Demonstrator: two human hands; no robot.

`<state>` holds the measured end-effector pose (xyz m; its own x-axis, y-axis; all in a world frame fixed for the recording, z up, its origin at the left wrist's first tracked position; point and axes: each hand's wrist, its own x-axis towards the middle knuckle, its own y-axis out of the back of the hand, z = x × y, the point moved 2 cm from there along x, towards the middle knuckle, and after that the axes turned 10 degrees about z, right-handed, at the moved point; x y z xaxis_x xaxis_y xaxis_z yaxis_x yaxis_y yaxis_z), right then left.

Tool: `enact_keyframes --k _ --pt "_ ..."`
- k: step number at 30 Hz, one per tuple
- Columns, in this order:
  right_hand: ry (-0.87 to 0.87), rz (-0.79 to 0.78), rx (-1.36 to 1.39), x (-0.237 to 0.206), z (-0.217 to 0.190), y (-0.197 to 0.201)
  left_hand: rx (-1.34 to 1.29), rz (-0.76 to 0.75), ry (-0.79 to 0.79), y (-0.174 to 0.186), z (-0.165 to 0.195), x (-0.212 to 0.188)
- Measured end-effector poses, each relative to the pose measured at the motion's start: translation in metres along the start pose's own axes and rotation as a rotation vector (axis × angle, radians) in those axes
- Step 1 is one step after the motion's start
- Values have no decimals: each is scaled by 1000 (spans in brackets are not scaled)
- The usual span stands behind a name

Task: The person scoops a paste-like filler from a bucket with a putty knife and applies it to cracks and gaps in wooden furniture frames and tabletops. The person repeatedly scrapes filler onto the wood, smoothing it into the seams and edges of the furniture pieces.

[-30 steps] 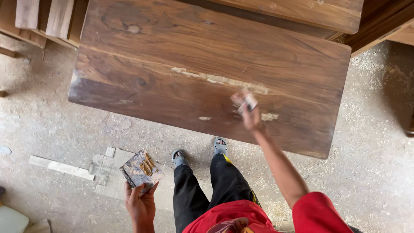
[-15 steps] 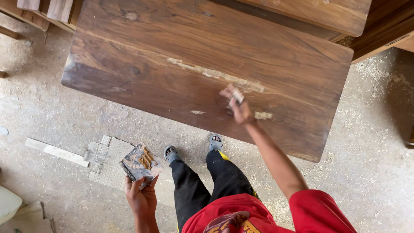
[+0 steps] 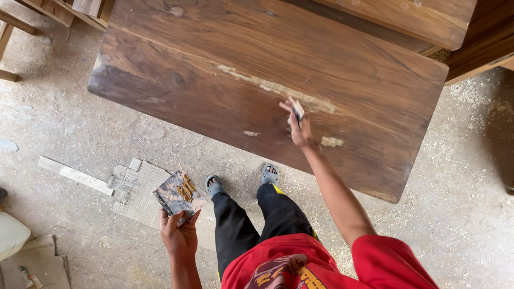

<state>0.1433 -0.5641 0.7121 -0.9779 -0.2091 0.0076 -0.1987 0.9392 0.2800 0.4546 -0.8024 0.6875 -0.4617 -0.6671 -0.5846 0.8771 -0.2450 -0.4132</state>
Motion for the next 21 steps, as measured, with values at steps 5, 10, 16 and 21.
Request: enact_keyframes --k 5,10,16,21 --pt "90 -525 -193 -48 -24 -74 7 4 10 1 6 2" --pt "250 -677 -37 -68 -34 -118 41 47 18 5 26 15" --pt "71 -190 -118 -8 -34 -125 3 -44 21 24 53 36" --pt "92 -673 25 -63 -57 -199 73 -12 68 23 87 55"
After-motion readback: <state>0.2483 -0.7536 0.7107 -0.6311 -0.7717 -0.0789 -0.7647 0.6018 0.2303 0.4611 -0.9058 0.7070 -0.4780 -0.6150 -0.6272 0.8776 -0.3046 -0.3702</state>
